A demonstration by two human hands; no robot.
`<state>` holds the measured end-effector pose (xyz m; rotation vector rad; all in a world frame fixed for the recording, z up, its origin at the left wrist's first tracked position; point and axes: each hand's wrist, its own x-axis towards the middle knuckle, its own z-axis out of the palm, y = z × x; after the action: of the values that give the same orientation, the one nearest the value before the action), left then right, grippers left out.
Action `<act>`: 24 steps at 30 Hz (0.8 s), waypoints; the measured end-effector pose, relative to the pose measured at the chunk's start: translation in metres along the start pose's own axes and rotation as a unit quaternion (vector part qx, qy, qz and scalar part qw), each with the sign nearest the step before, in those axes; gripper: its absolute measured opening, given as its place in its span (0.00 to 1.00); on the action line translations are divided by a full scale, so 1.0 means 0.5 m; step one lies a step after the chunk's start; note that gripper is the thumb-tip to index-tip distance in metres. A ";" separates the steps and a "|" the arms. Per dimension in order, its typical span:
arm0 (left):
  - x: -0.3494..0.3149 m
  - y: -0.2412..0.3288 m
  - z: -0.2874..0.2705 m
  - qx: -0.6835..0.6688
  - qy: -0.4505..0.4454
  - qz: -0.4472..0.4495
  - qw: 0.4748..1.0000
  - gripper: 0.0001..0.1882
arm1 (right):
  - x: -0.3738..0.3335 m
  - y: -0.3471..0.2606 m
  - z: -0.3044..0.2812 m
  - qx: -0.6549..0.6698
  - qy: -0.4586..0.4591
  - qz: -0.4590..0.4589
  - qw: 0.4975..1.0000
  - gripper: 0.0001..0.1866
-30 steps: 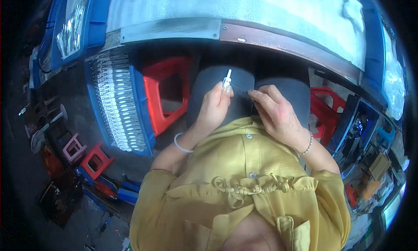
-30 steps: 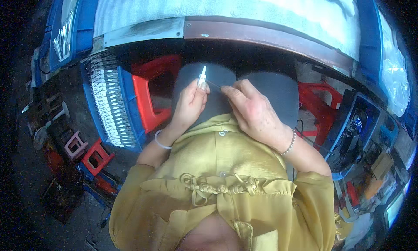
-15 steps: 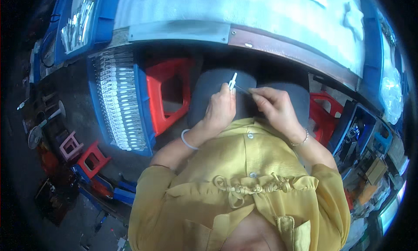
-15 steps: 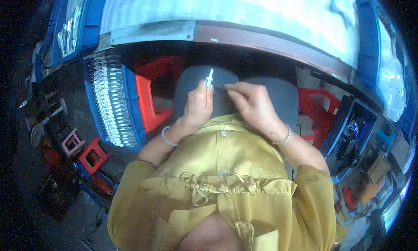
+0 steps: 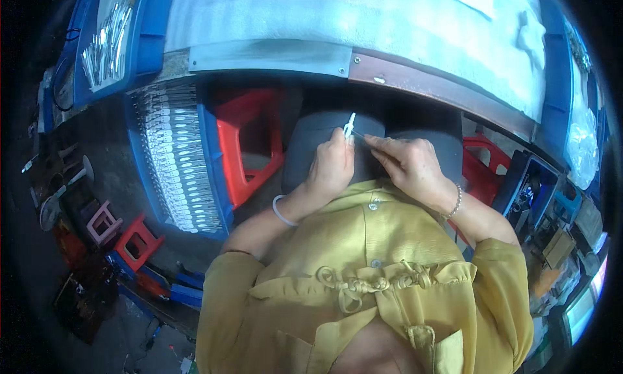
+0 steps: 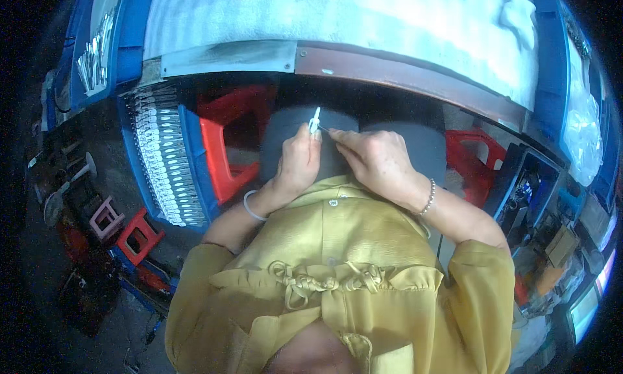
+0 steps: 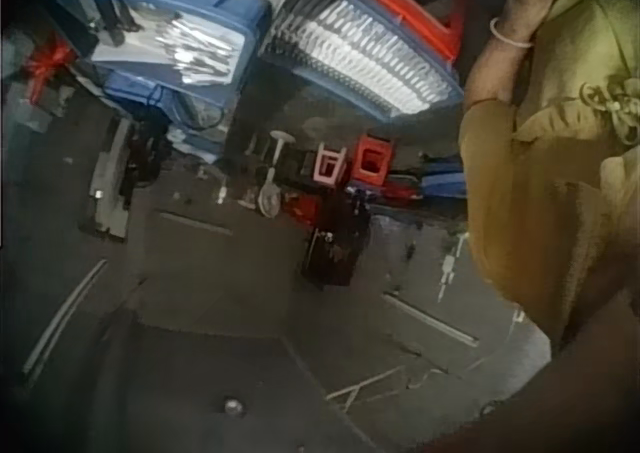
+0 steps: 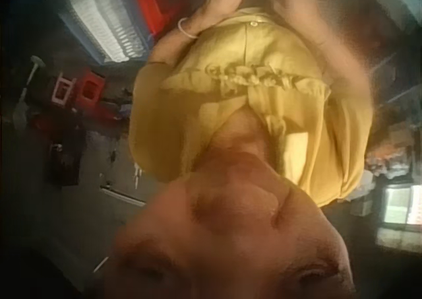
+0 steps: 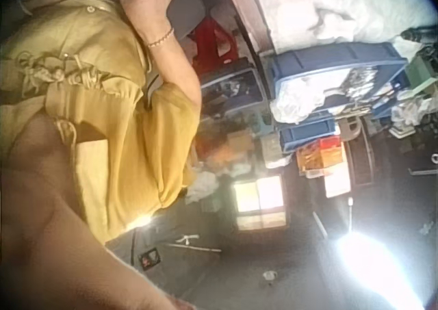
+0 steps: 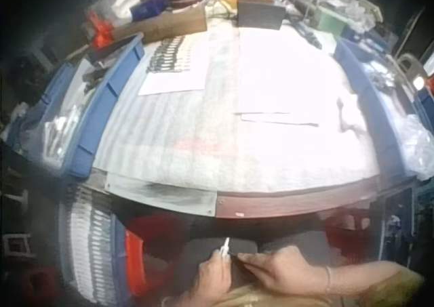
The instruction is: The person takes drawing compasses one at a time, adjusts them using a small screwdriver, wipes them with a piece of foam, and places them into a blue tray.
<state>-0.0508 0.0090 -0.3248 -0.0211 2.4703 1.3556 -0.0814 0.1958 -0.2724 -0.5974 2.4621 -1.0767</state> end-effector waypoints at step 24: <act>-0.017 -0.001 -0.003 -0.119 -0.024 -0.036 0.992 0.10 | -0.048 -0.030 -0.022 0.057 0.046 -0.027 0.997 0.18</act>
<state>-0.0430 0.0062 -0.3222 -0.1307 2.2343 1.5906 -0.0637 0.2057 -0.2500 -0.5958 2.4530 -1.2835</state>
